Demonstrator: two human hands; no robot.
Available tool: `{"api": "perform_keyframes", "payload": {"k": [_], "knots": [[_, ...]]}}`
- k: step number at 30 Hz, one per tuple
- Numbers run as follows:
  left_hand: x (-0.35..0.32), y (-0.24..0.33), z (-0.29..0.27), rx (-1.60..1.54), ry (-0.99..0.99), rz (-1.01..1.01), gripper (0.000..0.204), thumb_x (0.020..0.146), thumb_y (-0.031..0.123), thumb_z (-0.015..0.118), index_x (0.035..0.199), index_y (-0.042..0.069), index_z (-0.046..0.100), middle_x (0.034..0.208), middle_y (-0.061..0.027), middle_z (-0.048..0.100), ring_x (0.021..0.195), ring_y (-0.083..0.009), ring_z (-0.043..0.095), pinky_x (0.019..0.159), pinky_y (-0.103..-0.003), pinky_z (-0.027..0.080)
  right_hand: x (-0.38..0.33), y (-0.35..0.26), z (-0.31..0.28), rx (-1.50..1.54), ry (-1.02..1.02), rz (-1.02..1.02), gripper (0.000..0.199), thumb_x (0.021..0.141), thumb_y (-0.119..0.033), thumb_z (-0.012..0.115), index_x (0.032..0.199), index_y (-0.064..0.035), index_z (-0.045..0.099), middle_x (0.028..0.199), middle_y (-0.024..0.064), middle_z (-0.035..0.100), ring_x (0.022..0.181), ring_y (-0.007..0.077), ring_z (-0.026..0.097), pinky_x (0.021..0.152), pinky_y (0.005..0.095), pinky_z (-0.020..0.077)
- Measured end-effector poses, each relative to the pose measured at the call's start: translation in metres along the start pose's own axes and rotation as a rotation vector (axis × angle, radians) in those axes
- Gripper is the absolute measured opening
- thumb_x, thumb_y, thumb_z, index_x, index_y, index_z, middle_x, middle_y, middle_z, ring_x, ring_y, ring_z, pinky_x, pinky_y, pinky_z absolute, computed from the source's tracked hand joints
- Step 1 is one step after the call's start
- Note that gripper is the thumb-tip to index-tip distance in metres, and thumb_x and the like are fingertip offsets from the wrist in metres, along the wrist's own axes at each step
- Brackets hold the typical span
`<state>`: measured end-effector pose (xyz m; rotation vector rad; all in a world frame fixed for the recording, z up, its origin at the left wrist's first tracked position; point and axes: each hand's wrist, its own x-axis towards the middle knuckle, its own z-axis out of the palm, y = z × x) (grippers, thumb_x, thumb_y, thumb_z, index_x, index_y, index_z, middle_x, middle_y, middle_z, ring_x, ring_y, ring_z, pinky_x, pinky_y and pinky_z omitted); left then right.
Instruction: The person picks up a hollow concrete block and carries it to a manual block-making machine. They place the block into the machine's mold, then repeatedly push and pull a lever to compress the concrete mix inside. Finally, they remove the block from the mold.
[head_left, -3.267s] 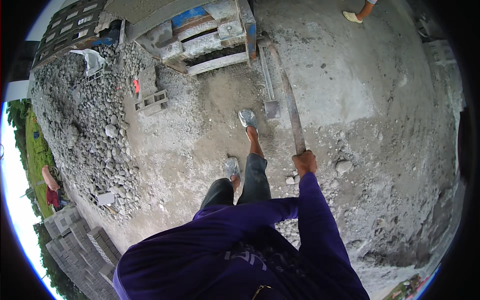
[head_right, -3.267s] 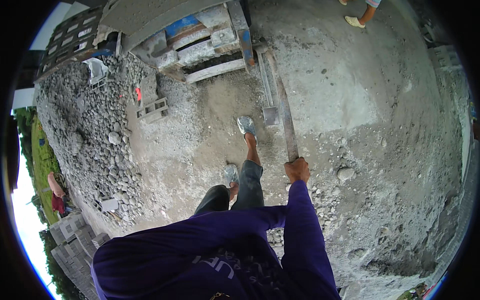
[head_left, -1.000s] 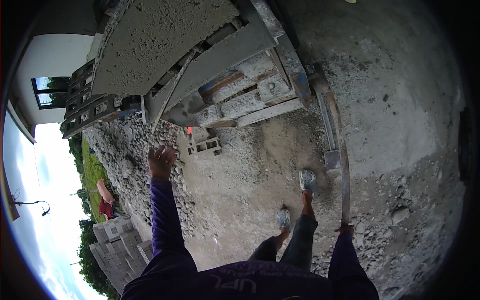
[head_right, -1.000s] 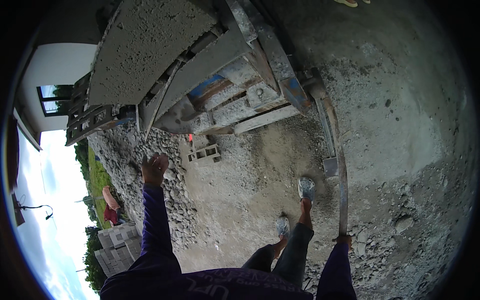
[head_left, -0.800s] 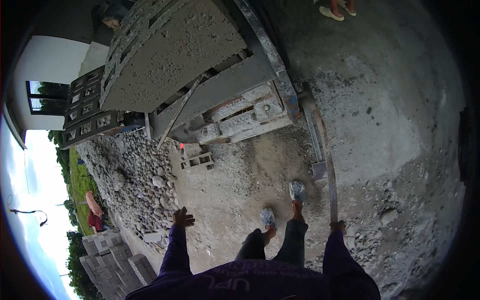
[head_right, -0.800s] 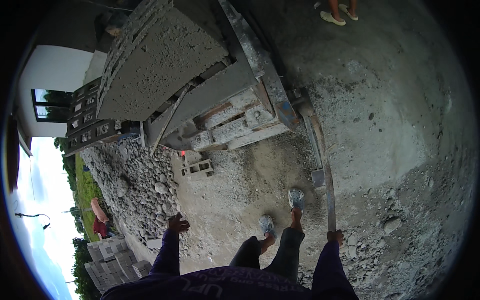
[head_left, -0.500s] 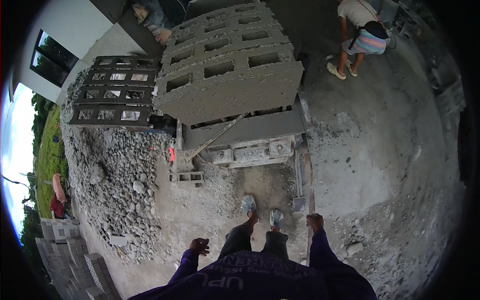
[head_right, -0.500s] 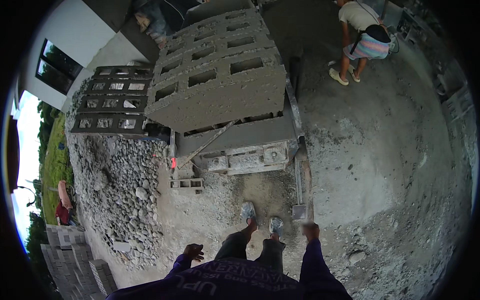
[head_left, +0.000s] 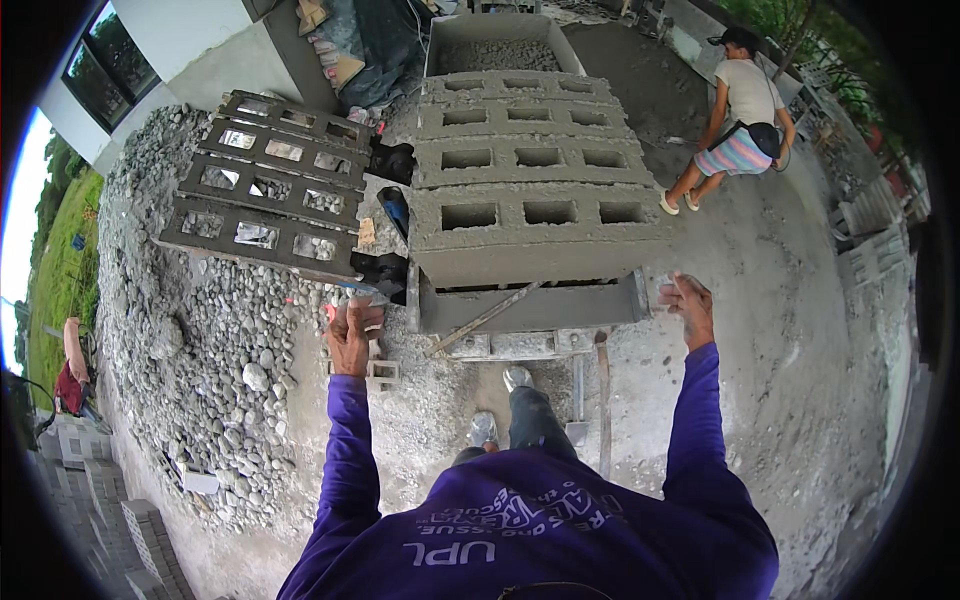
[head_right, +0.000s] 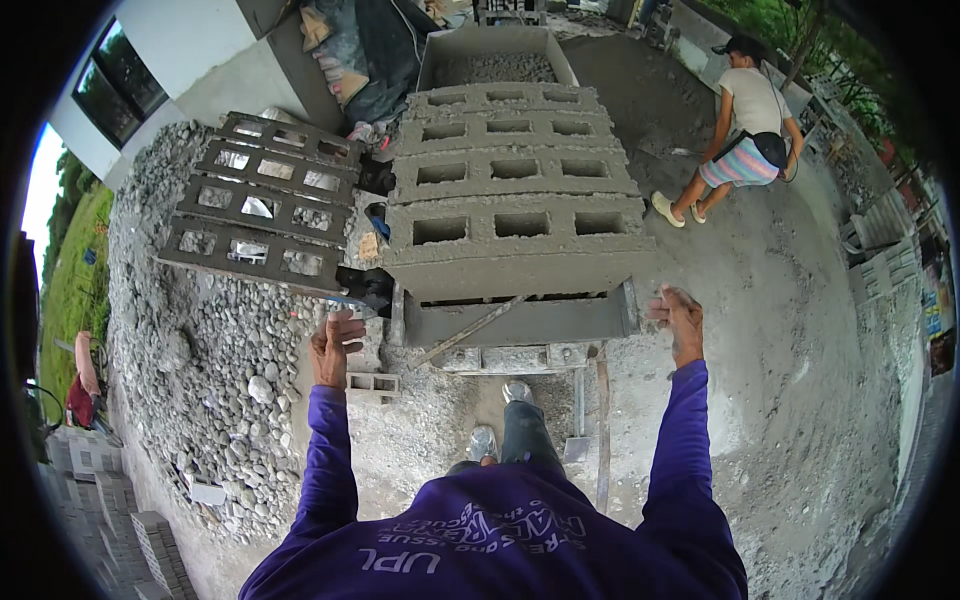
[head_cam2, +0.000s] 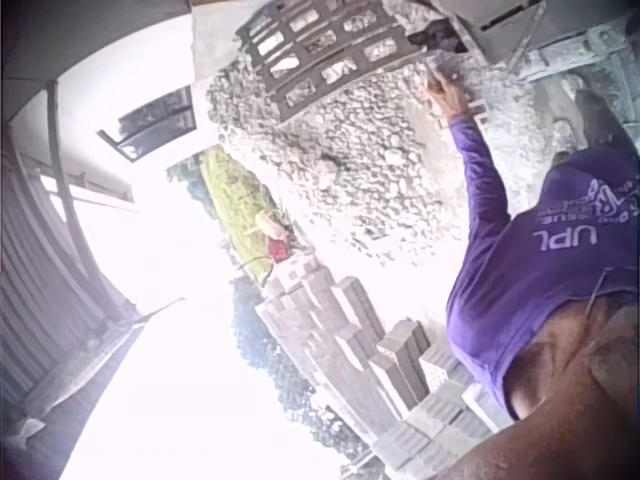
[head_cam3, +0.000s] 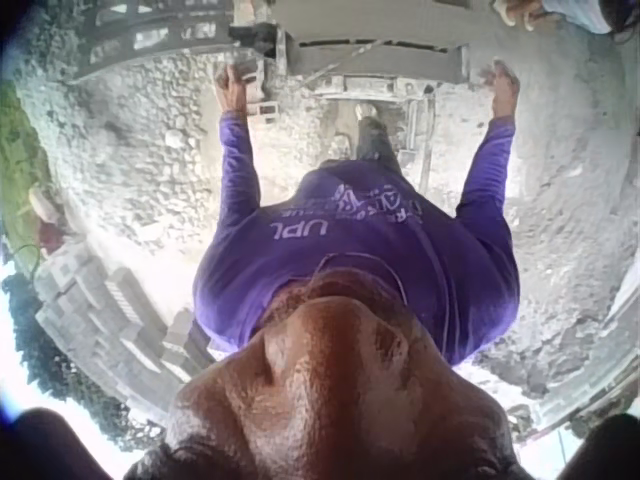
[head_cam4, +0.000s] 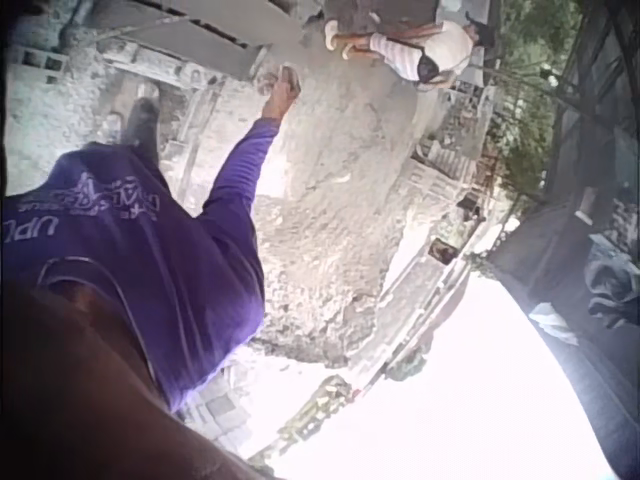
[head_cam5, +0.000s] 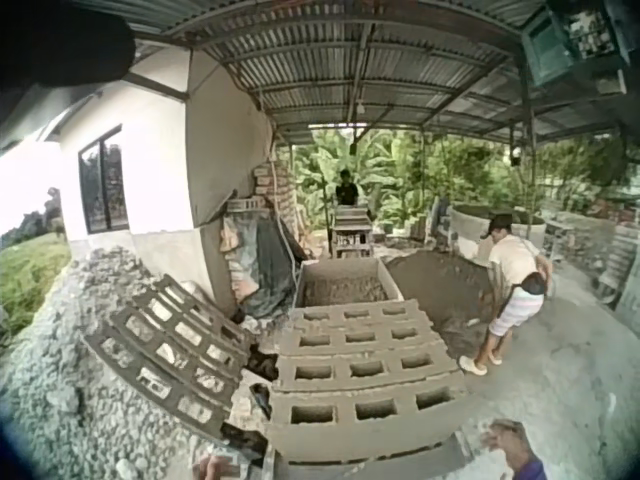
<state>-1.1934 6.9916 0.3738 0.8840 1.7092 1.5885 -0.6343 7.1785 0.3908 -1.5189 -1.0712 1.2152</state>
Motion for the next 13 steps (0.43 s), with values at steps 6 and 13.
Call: {"api": "perform_keyframes", "payload": {"k": [6,13], "knots": [[0.129,0.085,0.074,0.041,-0.045,0.192,0.057,0.101,0.052,0.054,0.123,0.000,0.065,0.102,-0.0101,0.073,0.096,-0.0186,0.070,0.079,-0.033,0.057,0.127,-0.108,0.059,-0.006,-0.087,-0.062,0.072,0.088,-0.061,0.066,0.129,-0.0022,0.063,0.106,0.0074,0.068,0.083,0.0140,0.062,0.067,0.0277,0.0462],[0.228,0.163,0.179,0.466,-0.207,0.659,0.029,0.095,0.029,0.072,0.116,0.009,0.071,0.096,-0.0077,0.072,0.090,-0.0126,0.065,0.082,-0.025,0.050,0.227,-0.107,0.102,-0.075,-0.119,0.023,0.059,0.089,-0.063,0.065,0.114,-0.0093,0.066,0.084,-0.0012,0.058,0.074,0.0086,0.050,0.060,0.0259,0.0336]]}}
